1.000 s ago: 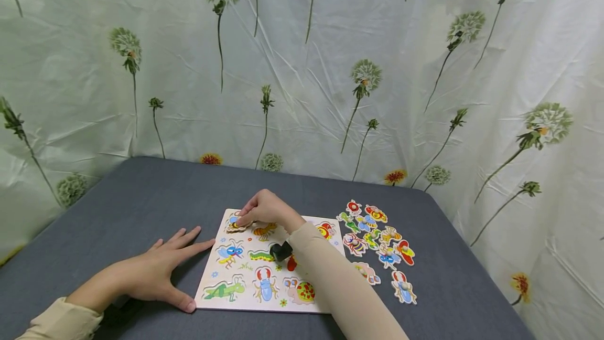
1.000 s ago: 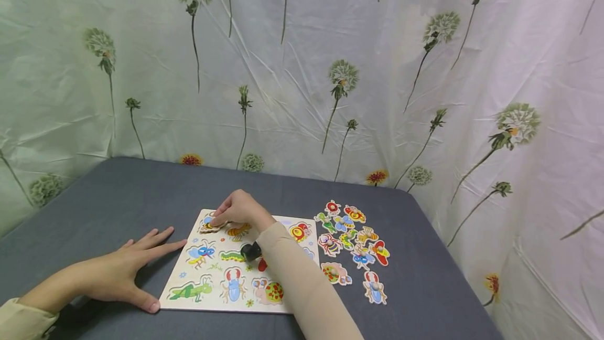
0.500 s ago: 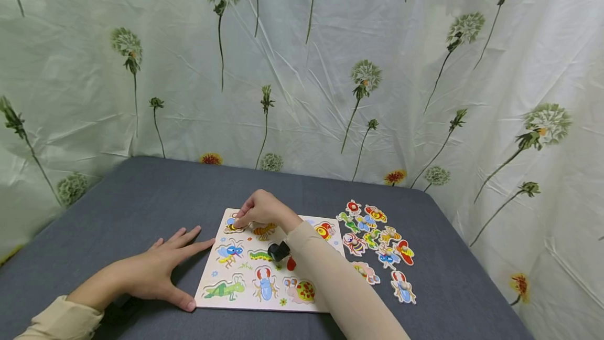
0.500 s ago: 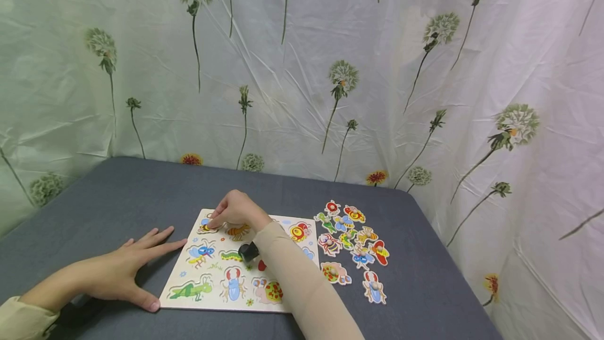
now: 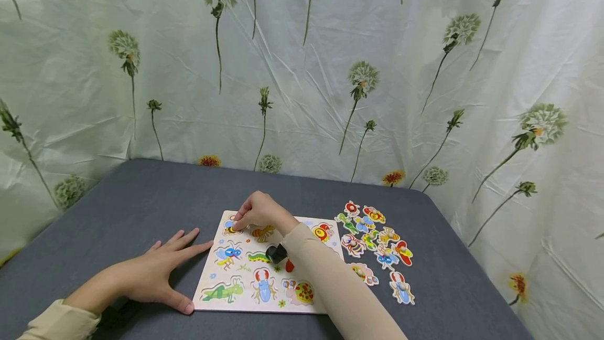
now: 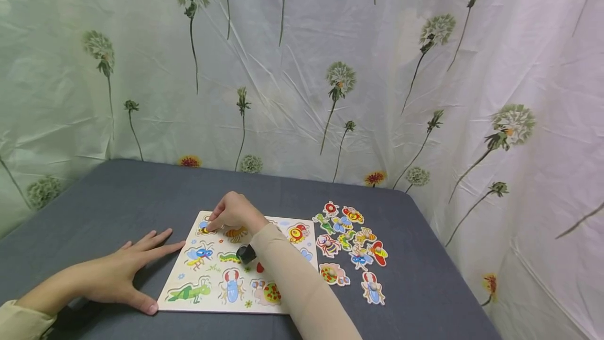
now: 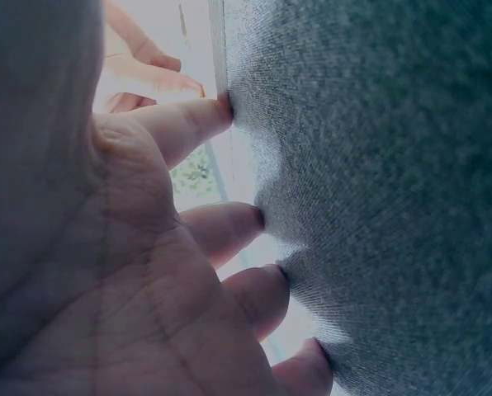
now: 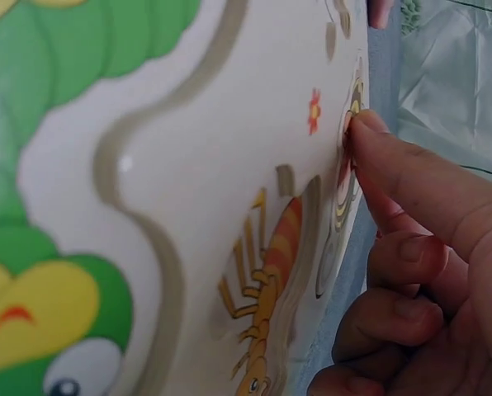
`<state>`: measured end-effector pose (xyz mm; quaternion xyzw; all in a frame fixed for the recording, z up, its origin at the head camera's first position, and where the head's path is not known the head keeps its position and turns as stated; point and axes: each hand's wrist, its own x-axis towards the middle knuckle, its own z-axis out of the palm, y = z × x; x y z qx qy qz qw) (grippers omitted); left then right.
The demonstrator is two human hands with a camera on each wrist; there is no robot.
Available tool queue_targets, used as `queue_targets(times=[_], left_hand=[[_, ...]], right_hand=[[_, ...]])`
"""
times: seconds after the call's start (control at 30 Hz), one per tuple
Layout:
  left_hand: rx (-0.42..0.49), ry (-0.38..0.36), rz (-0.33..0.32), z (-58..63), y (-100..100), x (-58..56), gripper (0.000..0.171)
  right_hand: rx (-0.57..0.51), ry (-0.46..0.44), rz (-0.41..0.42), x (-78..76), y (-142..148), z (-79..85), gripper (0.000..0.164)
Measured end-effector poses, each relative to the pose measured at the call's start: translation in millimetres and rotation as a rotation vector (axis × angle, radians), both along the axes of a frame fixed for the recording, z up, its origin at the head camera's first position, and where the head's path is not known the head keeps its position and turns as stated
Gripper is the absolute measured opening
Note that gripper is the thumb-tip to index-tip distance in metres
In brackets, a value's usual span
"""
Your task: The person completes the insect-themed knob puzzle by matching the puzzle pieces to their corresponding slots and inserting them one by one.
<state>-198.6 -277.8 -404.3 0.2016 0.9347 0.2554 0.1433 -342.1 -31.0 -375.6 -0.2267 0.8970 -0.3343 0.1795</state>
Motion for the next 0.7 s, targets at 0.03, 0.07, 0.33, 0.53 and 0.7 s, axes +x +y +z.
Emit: queue_targets(times=[0.03, 0.07, 0.33, 0.53, 0.7], left_hand=[[0.000, 0.002, -0.001, -0.2, -0.2, -0.5, 0.116], [0.001, 0.003, -0.002, -0.3, -0.3, -1.0, 0.116], [0.008, -0.007, -0.010, -0.6, 0.3, -5.1, 0.116], [0.008, 0.005, -0.019, -3.5, -1.6, -5.2, 0.115], [0.004, 0.018, -0.029, -5.1, -3.9, -5.6, 0.114]], right_hand=[[0.000, 0.002, -0.002, 0.1, 0.3, -0.3, 0.012], [0.000, 0.005, -0.004, 0.2, 0.7, -0.4, 0.012], [0.022, 0.018, -0.031, -0.2, 1.4, -0.7, 0.012], [0.024, 0.021, -0.019, -1.0, 0.5, -0.7, 0.012], [0.011, 0.017, -0.007, -0.8, 1.1, 0.7, 0.012]])
